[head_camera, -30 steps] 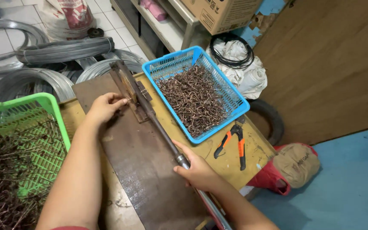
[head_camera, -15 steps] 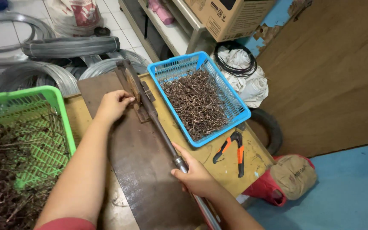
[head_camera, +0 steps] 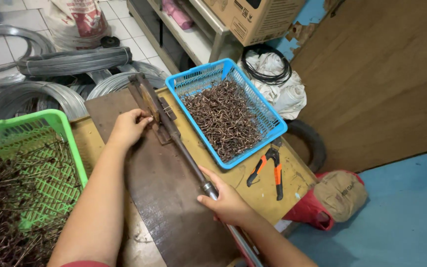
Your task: Manually cutting metal wires to length using a lever-operated shear tool
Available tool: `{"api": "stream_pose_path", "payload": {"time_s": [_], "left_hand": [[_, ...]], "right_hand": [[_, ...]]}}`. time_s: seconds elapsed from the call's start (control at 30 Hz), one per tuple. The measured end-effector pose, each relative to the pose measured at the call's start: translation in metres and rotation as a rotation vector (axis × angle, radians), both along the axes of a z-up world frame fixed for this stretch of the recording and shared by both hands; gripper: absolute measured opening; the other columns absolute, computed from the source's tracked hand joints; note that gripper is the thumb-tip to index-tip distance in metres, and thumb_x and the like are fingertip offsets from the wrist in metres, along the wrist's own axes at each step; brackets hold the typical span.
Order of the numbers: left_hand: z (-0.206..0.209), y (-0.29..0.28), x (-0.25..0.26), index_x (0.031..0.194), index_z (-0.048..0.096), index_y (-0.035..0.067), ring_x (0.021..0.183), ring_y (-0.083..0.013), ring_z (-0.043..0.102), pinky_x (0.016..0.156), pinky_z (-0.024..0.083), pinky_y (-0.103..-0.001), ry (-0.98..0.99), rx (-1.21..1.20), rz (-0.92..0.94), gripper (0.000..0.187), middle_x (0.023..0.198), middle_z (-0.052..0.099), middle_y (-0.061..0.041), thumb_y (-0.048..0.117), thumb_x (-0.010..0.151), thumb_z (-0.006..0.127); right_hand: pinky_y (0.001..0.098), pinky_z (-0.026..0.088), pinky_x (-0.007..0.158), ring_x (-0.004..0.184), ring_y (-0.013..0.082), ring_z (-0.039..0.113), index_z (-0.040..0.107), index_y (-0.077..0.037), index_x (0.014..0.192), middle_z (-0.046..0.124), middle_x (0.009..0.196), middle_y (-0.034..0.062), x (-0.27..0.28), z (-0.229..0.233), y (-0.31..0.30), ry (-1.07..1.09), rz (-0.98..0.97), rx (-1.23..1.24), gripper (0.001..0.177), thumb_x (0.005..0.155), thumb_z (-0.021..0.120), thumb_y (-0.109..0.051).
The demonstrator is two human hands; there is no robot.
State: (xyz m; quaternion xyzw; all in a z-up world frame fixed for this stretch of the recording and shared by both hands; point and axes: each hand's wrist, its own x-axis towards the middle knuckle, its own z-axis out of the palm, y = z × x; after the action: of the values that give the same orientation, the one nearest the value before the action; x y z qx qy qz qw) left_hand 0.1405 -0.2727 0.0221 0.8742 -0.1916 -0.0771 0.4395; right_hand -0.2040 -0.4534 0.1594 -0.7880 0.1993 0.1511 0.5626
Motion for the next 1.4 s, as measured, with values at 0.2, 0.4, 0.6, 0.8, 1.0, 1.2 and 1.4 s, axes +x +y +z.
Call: {"api": "stream_pose_path", "payload": {"time_s": [0.2,0.4,0.6,0.8,1.0,1.2,1.4], "left_hand": [[0.067,0.000,-0.035,0.138,0.052,0.000,0.125,-0.0467,0.047,0.100,0.043,-0.066,-0.467,0.148,0.229,0.052,0.134,0.050,-0.025,0.025,0.095,0.066],[0.111,-0.091,-0.145,0.145,0.054,0.004,0.138,-0.0402,0.052,0.111,0.033,-0.076,-0.645,-0.060,-0.428,0.072,0.144,0.057,-0.024,0.061,0.104,0.038],[0.079,-0.121,-0.153,0.155,0.047,0.006,0.135,-0.0354,0.052,0.112,0.034,-0.073,-0.671,0.138,-0.510,0.083,0.147,0.054,-0.016,0.071,0.104,0.035],[0.079,-0.122,-0.153,0.153,0.050,0.006,0.131,-0.0362,0.053,0.109,0.036,-0.073,-0.668,0.164,-0.509,0.080,0.145,0.055,-0.016,0.069,0.104,0.040],[0.084,-0.121,-0.155,0.153,0.053,0.010,0.137,-0.0321,0.052,0.110,0.035,-0.076,-0.702,0.132,-0.492,0.077,0.148,0.056,-0.012,0.065,0.100,0.048],[0.076,-0.124,-0.156,0.163,0.046,0.015,0.152,-0.0343,0.042,0.111,0.030,-0.081,-0.693,0.159,-0.506,0.079,0.166,0.046,-0.012,0.064,0.101,0.048],[0.070,-0.126,-0.157,0.164,0.044,0.016,0.155,-0.0361,0.037,0.114,0.025,-0.082,-0.642,0.207,-0.541,0.082,0.168,0.043,-0.012,0.067,0.100,0.047]], "right_hand": [[0.0309,0.052,0.041,0.043,0.0169,0.057,0.032,-0.036,0.171,0.070,0.124,0.0146,0.001,0.003,0.003,0.043,-0.017,-0.053,0.085,0.095,0.068,-0.020],[0.0328,0.051,0.033,0.038,0.0179,0.055,0.034,-0.025,0.166,0.067,0.098,0.0137,0.000,-0.035,-0.006,-0.042,-0.017,-0.039,0.080,0.095,0.071,-0.020],[0.0357,0.052,0.036,0.042,0.0196,0.055,0.057,-0.015,0.130,0.058,0.091,0.0073,0.003,-0.022,-0.003,0.083,-0.006,-0.139,0.038,0.098,0.072,-0.031],[0.0339,0.050,0.040,0.045,0.0204,0.060,0.051,-0.010,0.117,0.059,0.067,0.0094,0.014,-0.047,-0.018,0.153,0.070,0.035,0.042,0.098,0.081,-0.032],[0.0351,0.050,0.069,0.069,0.0163,0.062,0.062,-0.020,0.089,0.067,0.076,-0.0030,0.019,-0.050,-0.006,0.130,0.035,-0.343,0.034,0.087,0.092,-0.035],[0.0375,0.049,0.078,0.081,0.0200,0.065,0.064,-0.018,0.094,0.071,0.085,-0.0015,0.020,-0.060,-0.007,0.122,0.054,-0.440,0.029,0.093,0.084,-0.039],[0.0410,0.047,0.077,0.081,0.0243,0.064,0.063,-0.016,0.091,0.072,0.085,0.0025,0.018,-0.068,-0.005,0.101,0.049,-0.456,0.030,0.094,0.081,-0.040]]}}
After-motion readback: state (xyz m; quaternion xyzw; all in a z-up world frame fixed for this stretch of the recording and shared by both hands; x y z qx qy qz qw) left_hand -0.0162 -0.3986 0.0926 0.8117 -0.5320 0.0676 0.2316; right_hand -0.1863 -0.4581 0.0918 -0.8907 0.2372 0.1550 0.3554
